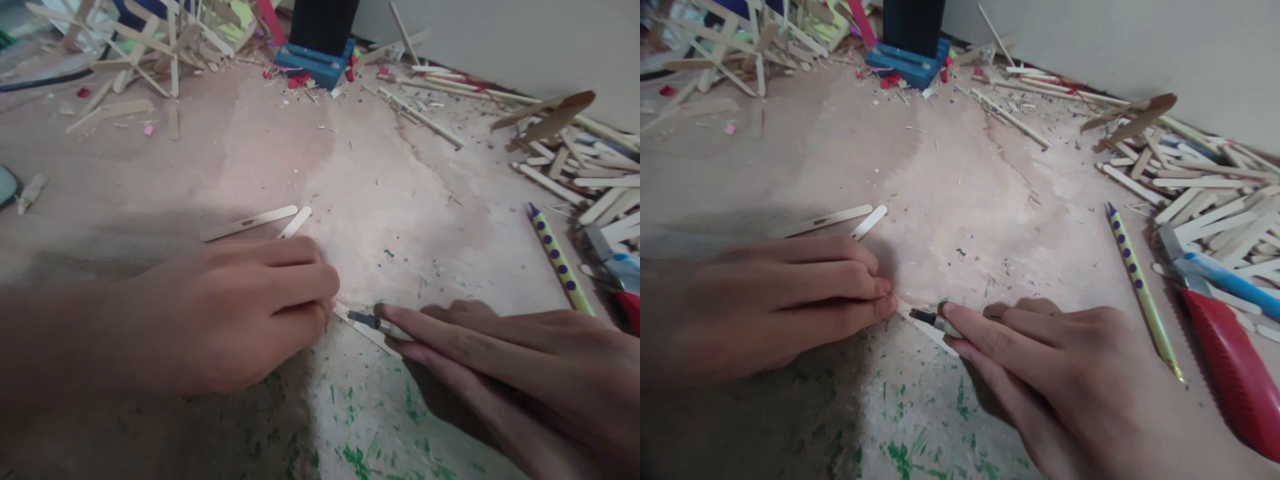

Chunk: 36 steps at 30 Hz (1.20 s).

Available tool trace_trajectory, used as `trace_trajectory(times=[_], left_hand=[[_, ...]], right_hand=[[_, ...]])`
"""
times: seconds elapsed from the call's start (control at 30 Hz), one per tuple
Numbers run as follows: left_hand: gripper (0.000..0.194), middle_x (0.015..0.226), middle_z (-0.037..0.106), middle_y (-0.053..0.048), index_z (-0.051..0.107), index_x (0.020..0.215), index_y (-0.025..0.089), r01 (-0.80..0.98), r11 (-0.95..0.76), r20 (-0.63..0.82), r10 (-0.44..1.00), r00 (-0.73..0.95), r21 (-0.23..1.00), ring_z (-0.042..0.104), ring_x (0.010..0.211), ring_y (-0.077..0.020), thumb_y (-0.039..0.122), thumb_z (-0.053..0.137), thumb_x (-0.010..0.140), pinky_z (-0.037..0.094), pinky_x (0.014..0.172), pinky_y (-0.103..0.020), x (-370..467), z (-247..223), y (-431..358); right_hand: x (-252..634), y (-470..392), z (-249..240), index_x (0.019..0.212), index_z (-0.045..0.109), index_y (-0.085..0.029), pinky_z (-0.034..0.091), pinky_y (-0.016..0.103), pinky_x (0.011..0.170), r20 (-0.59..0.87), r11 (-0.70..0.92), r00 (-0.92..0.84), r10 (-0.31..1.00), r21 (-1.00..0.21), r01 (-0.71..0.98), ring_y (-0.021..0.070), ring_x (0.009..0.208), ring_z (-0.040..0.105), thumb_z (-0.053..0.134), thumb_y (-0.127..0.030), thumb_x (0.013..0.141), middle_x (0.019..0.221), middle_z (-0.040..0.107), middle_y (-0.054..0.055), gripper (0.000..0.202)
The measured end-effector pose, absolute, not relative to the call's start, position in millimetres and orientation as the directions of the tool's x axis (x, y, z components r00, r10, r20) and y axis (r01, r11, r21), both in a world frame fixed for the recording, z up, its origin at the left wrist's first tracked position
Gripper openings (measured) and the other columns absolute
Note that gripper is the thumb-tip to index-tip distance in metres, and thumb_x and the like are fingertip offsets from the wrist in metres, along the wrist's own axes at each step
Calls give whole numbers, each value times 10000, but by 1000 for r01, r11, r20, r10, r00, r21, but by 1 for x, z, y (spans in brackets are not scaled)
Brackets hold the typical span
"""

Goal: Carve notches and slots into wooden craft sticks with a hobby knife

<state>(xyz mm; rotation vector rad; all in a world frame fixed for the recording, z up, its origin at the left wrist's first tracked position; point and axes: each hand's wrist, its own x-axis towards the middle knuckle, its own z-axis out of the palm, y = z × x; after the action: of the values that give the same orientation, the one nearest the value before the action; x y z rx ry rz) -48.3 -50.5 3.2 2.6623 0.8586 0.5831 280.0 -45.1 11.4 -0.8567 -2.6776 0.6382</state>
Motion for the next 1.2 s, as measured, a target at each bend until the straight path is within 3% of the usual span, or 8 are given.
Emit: trace_trajectory(times=[0.23, 0.47, 0.67, 0.9, 1.07, 1.2], left_hand=[[570, 1051, 806, -39, 830, 937, 192, 465, -836, 293, 541, 788, 292, 766, 1022, -209, 169, 362, 1262, 671, 984, -341, -47, 6, -49], [516, 1120, 814, -50, 872, 1149, 144, 422, -860, 294, 498, 816, 286, 748, 1078, -226, 143, 368, 1264, 655, 1057, -346, -53, 6, -48], [465, 1100, 800, -58, 827, 1049, 144, 420, -855, 296, 504, 812, 303, 735, 1063, -223, 102, 408, 1245, 639, 999, -344, -52, 7, -48], [420, 1040, 794, -80, 842, 1083, 87, 401, -856, 371, 507, 778, 327, 741, 1041, -211, 76, 448, 1230, 624, 1011, -308, -51, 0, -50], [479, 1027, 797, -69, 841, 1061, 103, 402, -860, 370, 501, 783, 313, 750, 1044, -203, 122, 405, 1259, 629, 1005, -301, -51, -1, -48], [530, 1045, 817, -52, 838, 1058, 128, 403, -868, 350, 488, 800, 291, 762, 1051, -196, 169, 361, 1286, 640, 1032, -306, -52, 5, -47]], right_hand=[[278, -44, 15, 1497, 667, -300, 603, 268, 562, 118, 763, -808, 577, -432, 481, 142, 826, 851, 510, -238, 1235, 1190, 898, 25, 312], [272, -46, 15, 1464, 693, -253, 633, 259, 638, 154, 768, -805, 574, -443, 463, 166, 889, 878, 570, -196, 1210, 1221, 899, 47, 288], [271, -46, 10, 1515, 701, -219, 582, 240, 553, 177, 769, -798, 576, -448, 456, 116, 725, 817, 594, -159, 1180, 1080, 895, 33, 357], [271, -48, 11, 1498, 710, -201, 596, 205, 596, 203, 780, -800, 565, -448, 438, 97, 718, 800, 590, -167, 1196, 1006, 869, 13, 326], [266, -49, 13, 1381, 788, -231, 664, 234, 655, 186, 762, -776, 603, -423, 491, 153, 751, 830, 579, -256, 1213, 1017, 879, 46, 270], [268, -50, 13, 1424, 835, -247, 684, 289, 667, 187, 741, -750, 634, -426, 520, 211, 736, 823, 681, -332, 1170, 939, 867, 72, 310]])
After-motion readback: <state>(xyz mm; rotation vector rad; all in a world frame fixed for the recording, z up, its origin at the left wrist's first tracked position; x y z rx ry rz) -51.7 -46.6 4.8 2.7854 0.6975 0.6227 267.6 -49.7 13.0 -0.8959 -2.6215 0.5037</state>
